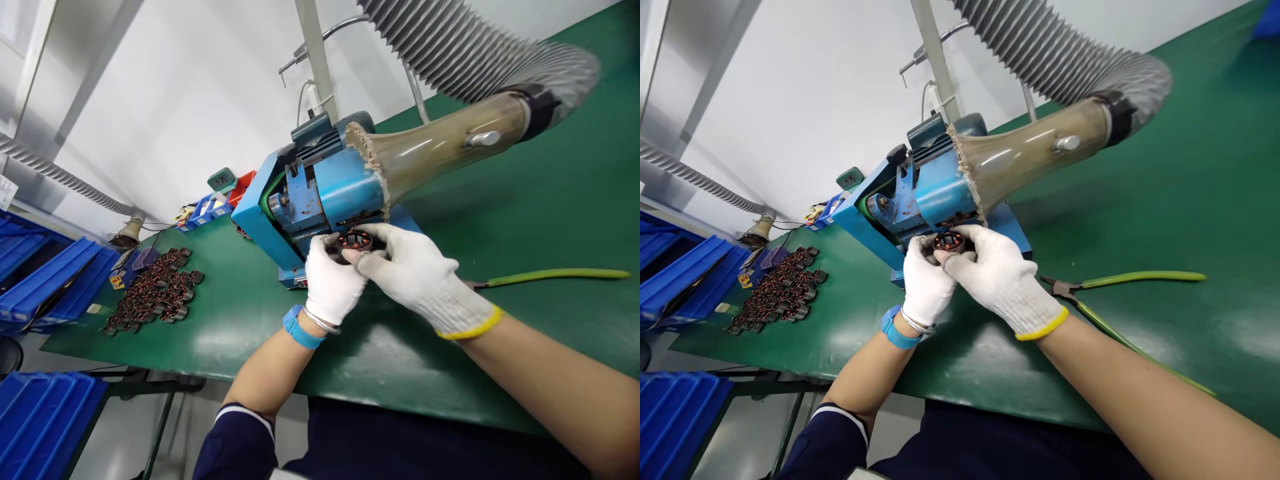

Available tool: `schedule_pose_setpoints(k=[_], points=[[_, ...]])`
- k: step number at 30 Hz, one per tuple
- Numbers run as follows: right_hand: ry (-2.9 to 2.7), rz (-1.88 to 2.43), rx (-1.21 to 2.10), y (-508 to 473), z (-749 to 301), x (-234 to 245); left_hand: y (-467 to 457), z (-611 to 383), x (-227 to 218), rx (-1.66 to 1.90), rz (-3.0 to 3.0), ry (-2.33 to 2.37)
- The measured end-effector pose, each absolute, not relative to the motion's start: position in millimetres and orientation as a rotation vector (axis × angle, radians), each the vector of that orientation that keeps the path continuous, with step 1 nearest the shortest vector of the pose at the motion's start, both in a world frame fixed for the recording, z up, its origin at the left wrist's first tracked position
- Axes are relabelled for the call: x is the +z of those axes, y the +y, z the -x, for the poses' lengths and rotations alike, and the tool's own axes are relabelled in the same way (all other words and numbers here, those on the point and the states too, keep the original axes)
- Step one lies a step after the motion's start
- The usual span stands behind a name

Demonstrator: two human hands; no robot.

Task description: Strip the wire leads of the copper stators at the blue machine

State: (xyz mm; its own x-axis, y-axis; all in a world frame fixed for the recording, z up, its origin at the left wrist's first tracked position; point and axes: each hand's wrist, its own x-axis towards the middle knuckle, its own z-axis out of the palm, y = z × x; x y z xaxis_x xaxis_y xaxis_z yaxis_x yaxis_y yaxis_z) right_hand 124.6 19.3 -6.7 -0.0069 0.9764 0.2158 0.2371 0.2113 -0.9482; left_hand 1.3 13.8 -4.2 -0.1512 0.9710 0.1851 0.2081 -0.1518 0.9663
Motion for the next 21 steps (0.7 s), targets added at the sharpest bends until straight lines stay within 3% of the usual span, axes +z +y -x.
schedule_pose_setpoints(k=[14, 21], points=[[-1.483, 1.248, 0.883, 20, -124, 0, 17, -7, 6, 1.349, -1.459, 1.440], [-1.760, 0.979, 0.600, 2, -140, -31, -12, 17, -23, 1.414, -1.422, 1.280]])
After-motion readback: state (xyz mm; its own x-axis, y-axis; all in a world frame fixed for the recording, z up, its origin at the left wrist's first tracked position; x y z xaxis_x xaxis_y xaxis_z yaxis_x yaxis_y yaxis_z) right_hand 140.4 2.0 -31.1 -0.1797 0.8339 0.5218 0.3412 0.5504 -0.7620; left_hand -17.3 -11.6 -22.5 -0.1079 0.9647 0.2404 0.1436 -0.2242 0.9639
